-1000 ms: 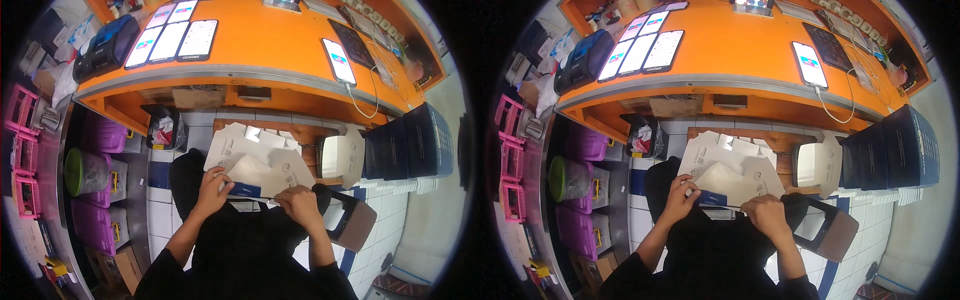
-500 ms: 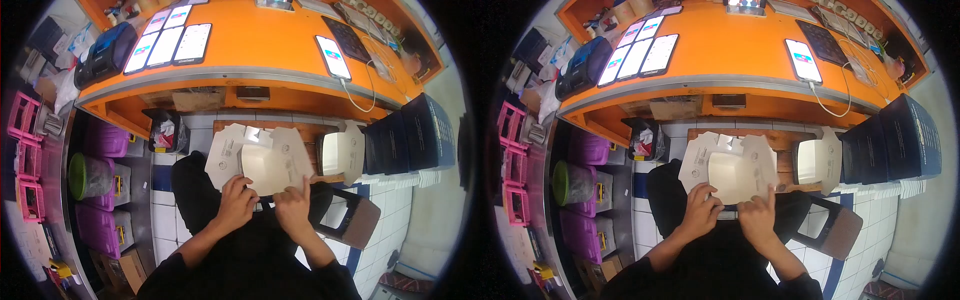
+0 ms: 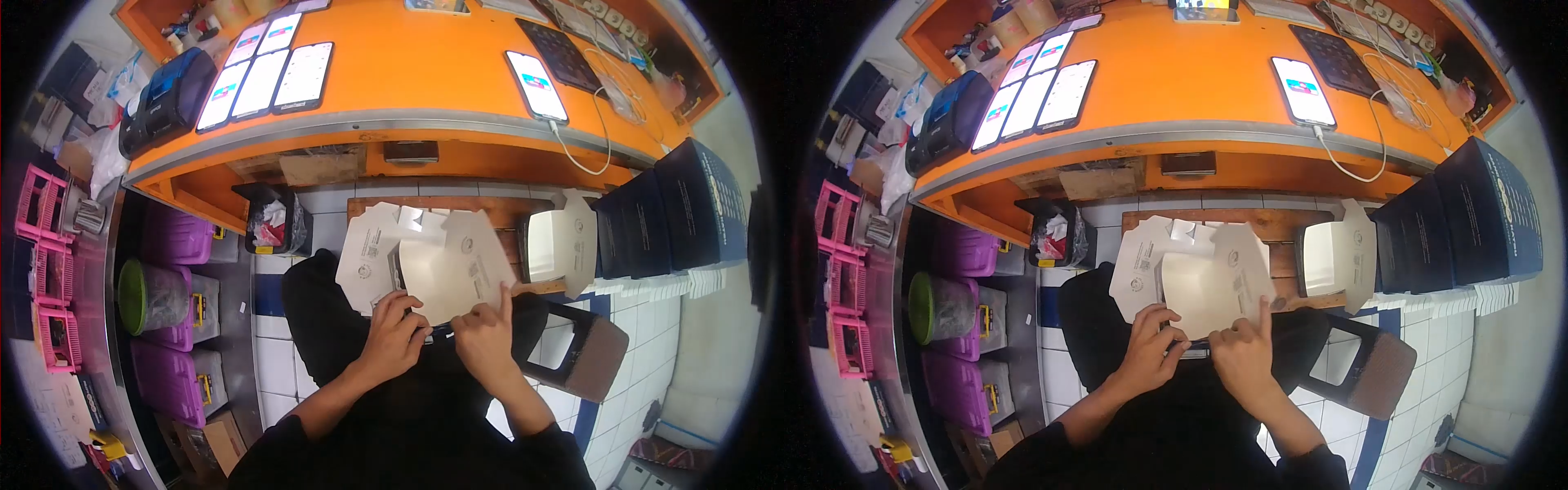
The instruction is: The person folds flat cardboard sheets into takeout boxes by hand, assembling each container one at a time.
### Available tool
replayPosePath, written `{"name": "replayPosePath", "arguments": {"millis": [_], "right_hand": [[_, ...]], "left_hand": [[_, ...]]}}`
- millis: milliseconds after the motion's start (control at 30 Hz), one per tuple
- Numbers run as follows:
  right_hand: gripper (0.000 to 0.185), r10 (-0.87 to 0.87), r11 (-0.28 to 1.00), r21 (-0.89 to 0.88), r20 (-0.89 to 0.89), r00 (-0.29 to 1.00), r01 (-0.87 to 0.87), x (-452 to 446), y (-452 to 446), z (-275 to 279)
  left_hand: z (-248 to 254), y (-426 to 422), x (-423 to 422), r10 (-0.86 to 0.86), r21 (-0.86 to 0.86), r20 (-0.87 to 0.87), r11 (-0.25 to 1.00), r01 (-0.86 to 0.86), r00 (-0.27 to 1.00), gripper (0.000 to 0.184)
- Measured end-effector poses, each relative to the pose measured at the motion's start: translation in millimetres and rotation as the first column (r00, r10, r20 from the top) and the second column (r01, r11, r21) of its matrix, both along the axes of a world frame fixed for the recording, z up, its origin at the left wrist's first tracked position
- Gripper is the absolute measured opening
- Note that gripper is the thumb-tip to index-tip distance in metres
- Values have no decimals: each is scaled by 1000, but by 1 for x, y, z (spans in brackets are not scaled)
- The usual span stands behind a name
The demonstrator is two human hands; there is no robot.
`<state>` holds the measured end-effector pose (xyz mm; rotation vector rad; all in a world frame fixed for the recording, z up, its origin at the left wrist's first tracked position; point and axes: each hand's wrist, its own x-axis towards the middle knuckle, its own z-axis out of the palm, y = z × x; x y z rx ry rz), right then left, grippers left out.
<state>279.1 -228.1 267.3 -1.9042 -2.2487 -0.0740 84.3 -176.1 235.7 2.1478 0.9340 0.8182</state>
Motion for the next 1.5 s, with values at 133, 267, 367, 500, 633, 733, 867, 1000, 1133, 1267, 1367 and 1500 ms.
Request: {"name": "replayPosePath", "arguments": {"millis": [133, 267, 367, 500, 633, 733, 867, 1000, 1133, 1267, 1367, 1500], "right_hand": [[13, 164, 982, -108, 52, 985, -158, 4, -3, 4], [28, -30, 957, 290, 1, 1000, 29, 2, 3, 3], [60, -213, 867, 94, -818, 534, 490, -16, 0, -21], [70, -363, 840, -540, -497, -788, -46, -30, 4, -20], [68, -409, 813, -582, -594, -693, 19, -36, 2, -56], [70, -416, 831, -552, -691, -591, 60, -31, -2, -71], [75, -331, 751, -624, -638, -696, 215, -5, -13, -89], [35, -16, 603, -485, -802, -598, 634, 65, -38, -116], [25, 45, 568, -387, -867, -497, 727, 137, -54, -122], [47, 17, 558, -402, -869, -495, 726, 181, -45, -141], [67, -35, 551, -465, -843, -537, 693, 194, -50, -168], [91, -46, 551, -587, -731, -681, 594, 171, -51, -172]], "left_hand": [[-5, -1, 1, 6, 11, -9, 1000, -6, 1000, 12], [-18, -1, 1, 282, -3, 73, 959, -283, 957, 11], [-21, -10, 8, 392, -12, 134, 919, -394, 910, 10], [-24, -24, 17, 276, 97, 176, 950, -295, 945, 12], [-33, -33, 20, 226, 129, 137, 961, -243, 965, 17], [-38, -36, 19, 205, 72, 76, 975, -210, 976, 19], [-40, -38, 18, 165, 15, 59, 986, -166, 985, 20], [-48, -34, 4, 267, -93, 62, 961, -261, 962, 21], [-49, -22, 0, 275, -146, 80, 954, -262, 958, 22], [-39, -18, 8, 248, -228, 126, 950, -215, 961, 20], [-38, -21, 10, 211, -241, 115, 954, -178, 971, 20], [-47, -25, 1, 184, -255, 101, 955, -154, 978, 19]]}}
